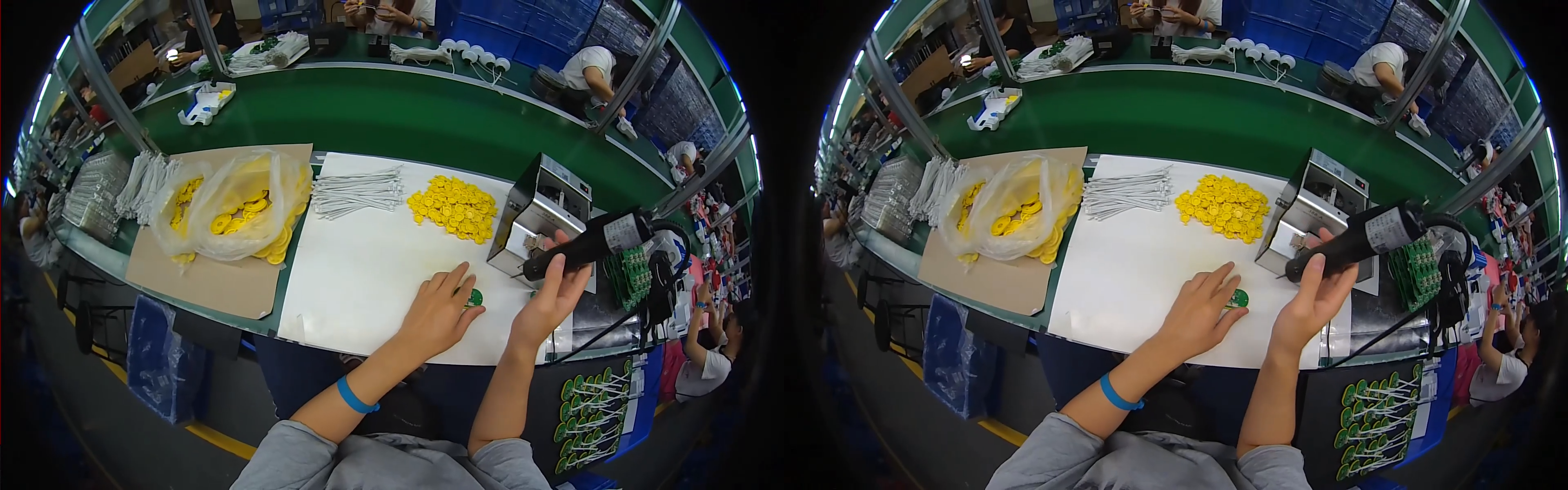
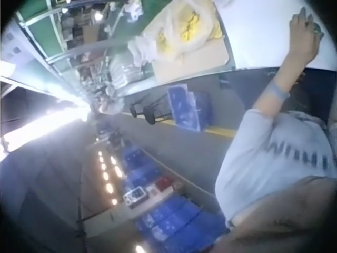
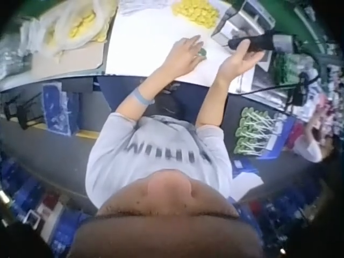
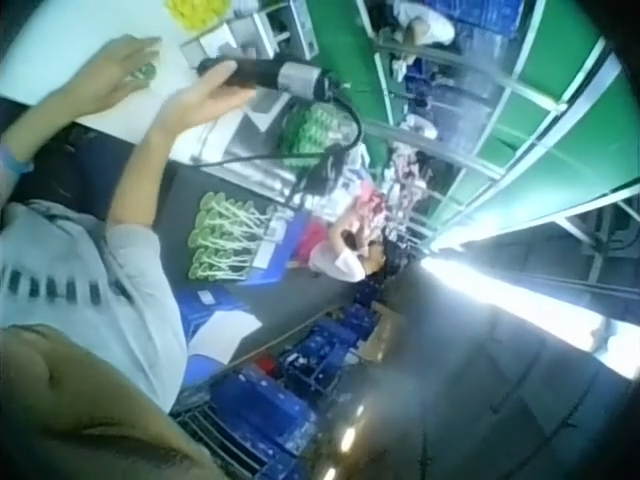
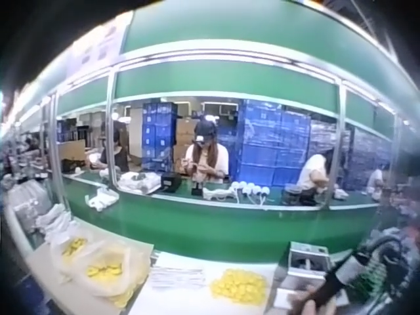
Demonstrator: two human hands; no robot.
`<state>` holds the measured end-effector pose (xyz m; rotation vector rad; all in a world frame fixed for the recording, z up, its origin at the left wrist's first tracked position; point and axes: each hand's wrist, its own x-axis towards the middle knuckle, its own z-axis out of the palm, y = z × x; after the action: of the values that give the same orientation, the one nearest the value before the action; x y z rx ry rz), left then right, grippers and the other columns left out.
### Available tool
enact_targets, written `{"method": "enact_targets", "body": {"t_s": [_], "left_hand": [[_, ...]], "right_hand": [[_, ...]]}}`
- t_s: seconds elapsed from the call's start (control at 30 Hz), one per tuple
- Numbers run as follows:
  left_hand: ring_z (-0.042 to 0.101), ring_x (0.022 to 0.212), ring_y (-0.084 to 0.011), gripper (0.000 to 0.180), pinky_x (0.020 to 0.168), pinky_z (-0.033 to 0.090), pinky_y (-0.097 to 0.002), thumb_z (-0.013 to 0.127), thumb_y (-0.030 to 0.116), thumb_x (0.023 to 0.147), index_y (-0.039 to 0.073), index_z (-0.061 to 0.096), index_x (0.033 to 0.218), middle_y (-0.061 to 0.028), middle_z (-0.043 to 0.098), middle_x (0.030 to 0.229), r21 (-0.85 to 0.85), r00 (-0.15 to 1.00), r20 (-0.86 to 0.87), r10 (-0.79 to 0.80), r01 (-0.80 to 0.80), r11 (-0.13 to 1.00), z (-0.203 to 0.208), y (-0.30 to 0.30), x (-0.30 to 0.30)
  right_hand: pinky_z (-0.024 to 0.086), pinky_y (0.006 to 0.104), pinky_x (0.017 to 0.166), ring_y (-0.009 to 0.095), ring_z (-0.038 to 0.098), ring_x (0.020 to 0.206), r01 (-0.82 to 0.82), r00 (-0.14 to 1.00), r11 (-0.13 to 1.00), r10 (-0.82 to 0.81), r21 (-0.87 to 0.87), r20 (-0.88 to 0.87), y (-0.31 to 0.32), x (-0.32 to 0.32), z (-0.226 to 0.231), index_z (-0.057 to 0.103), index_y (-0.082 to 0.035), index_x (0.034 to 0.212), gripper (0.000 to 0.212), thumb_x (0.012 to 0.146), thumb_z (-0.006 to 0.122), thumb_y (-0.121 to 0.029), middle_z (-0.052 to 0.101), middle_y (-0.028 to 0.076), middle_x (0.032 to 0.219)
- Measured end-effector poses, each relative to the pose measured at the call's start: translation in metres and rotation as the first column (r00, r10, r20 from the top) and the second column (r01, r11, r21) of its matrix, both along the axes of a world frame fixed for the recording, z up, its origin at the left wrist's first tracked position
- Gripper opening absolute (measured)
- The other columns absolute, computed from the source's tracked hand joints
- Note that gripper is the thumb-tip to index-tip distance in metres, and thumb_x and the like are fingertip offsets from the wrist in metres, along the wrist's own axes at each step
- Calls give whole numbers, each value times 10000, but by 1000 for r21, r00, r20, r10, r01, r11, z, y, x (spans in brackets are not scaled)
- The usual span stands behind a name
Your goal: The recorder is assembling small plastic lighting components at a factory workbench, using a pneumatic screwdriver to fasten parts together.
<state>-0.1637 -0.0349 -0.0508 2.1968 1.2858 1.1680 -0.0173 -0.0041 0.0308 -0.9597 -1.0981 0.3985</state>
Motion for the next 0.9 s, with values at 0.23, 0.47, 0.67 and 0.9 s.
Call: {"method": "enact_targets", "body": {"t_s": [0.23, 0.47, 0.67, 0.9], "left_hand": [[588, 1199, -355, 365, 1002, 484, -463, 748, 133, 903, 19, 660, 1239, -185, 617, 1376, -31, 998, 9, -58, 58, 998, 11, -9, -9], [636, 991, -376, 320, 871, 536, -446, 756, -5, 843, 15, 694, 1156, -170, 646, 1107, -132, 956, 246, -162, 199, 971, 30, -29, -49], [620, 997, -368, 281, 894, 517, -447, 727, -16, 851, 17, 693, 1128, -154, 623, 1053, -23, 936, 222, -274, 286, 958, 36, -48, -88], [625, 1035, -355, 290, 917, 519, -426, 740, -12, 867, 13, 689, 1152, -149, 625, 1091, 74, 928, 251, -276, 266, 961, 49, -59, -113]], "right_hand": [[345, 457, 1191, 307, 481, 1405, 237, 764, 849, -463, 472, 449, -19, -19, 21, 484, 35, 1411, 445, 973, 564, 20, 498, 199, 1519], [570, 389, 788, 308, 744, 881, -197, 539, 807, 564, -557, 626, 15, -80, 31, 737, -27, 1171, 274, 991, 676, -225, 771, 162, 968], [575, 435, 772, 341, 740, 850, -151, 426, 822, 555, -549, 714, 71, -135, 5, 757, -26, 1083, 224, 954, 697, -200, 769, 177, 951], [570, 457, 793, 361, 711, 878, -82, 403, 895, 432, -438, 807, 99, -185, -9, 726, -9, 978, 149, 919, 711, -145, 733, 176, 990]]}}
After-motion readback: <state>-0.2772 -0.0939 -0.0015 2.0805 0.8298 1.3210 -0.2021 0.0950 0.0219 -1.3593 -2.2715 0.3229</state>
